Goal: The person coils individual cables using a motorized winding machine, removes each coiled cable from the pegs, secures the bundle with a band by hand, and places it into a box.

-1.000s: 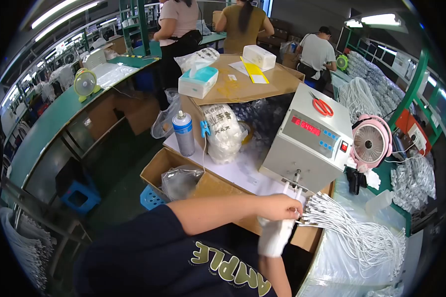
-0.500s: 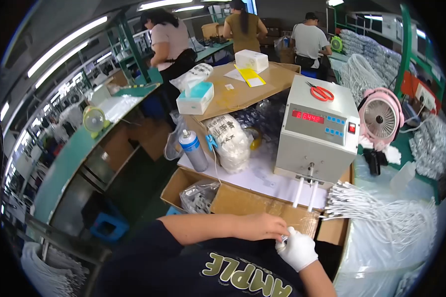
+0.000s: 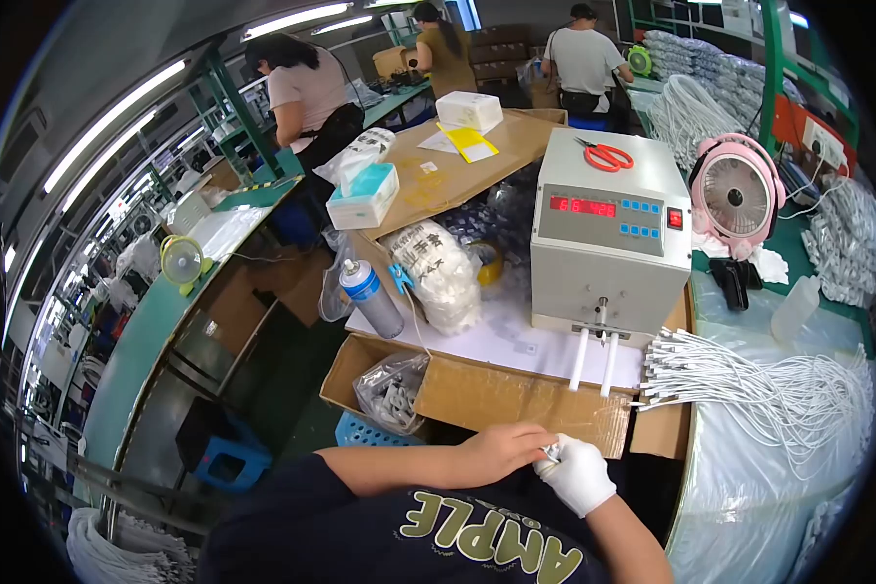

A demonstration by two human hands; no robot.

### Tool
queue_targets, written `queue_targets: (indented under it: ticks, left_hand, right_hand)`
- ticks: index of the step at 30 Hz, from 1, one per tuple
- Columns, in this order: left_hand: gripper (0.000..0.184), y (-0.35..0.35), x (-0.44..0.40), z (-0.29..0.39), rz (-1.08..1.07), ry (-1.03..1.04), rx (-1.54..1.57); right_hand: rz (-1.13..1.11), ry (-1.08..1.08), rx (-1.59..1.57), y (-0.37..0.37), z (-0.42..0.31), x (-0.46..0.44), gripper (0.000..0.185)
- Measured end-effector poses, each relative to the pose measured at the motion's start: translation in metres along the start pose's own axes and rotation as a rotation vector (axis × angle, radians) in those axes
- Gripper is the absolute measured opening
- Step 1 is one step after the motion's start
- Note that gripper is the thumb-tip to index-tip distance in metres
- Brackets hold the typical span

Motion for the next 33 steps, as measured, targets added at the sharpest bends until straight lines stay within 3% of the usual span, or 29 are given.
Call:
queue_targets:
  ticks: [4, 8, 11, 14, 18, 20, 22, 23, 26, 29, 30, 33]
  left_hand:
    - [0.028, 0.001, 0.004, -0.005, -0.064, -0.157, -0.004]
    - [0.028, -0.010, 0.009, 0.010, 0.110, 0.081, -0.142]
    - [0.028, -0.009, 0.014, 0.013, 0.146, 0.166, -0.173]
    - [0.029, 0.002, 0.016, 0.003, 0.030, 0.151, -0.159]
    - [0.030, 0.008, 0.016, -0.012, -0.110, 0.015, -0.055]
    - [0.030, 0.009, 0.016, -0.019, -0.188, -0.196, 0.051]
    - [0.029, 0.007, 0.017, -0.018, -0.147, -0.260, 0.135]
    - [0.028, 0.008, 0.019, -0.017, -0.130, -0.293, 0.182]
    - [0.028, 0.021, 0.027, -0.017, 0.056, 0.010, 0.036]
    - [0.028, 0.021, 0.035, -0.008, 0.045, 0.194, -0.004]
    - [0.027, 0.023, 0.036, -0.008, 0.077, 0.209, -0.062]
    - [0.025, 0.022, 0.034, -0.009, 0.018, 0.158, -0.141]
  right_hand:
    - [-0.069, 0.024, 0.099, 0.005, -0.008, -0.004, 0.025]
    - [0.042, -0.030, 0.232, -0.007, -0.027, -0.003, 0.024]
    - [-0.059, -0.147, -0.018, 0.001, -0.016, -0.001, 0.027]
    - [-0.421, 0.179, -0.223, 0.014, -0.010, 0.005, 0.030]
    - [-0.430, 0.346, -0.508, 0.033, 0.002, 0.008, 0.027]
    - [-0.366, 0.177, -0.206, 0.026, -0.007, 0.005, 0.035]
    - [-0.228, -0.046, 0.142, 0.020, -0.011, 0.003, 0.042]
    - [-0.209, -0.028, 0.179, 0.021, -0.009, 0.003, 0.042]
    - [-0.123, -0.071, 0.277, 0.018, -0.010, 0.006, 0.039]
    - [-0.307, -0.160, -0.144, 0.024, -0.004, 0.011, 0.033]
    - [-0.458, 0.096, -0.360, 0.030, 0.001, 0.015, 0.029]
    - [-0.493, 0.191, -0.395, 0.030, -0.006, 0.012, 0.030]
Point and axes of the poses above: each hand's wrist, its own x-axis away from the middle knuckle, its own y-axis out of the palm, z = x × y, the point moved 4 cm from there along -x, towards the middle knuckle, and after that the axes turned 3 degrees about -y, right-handed, at the moved point
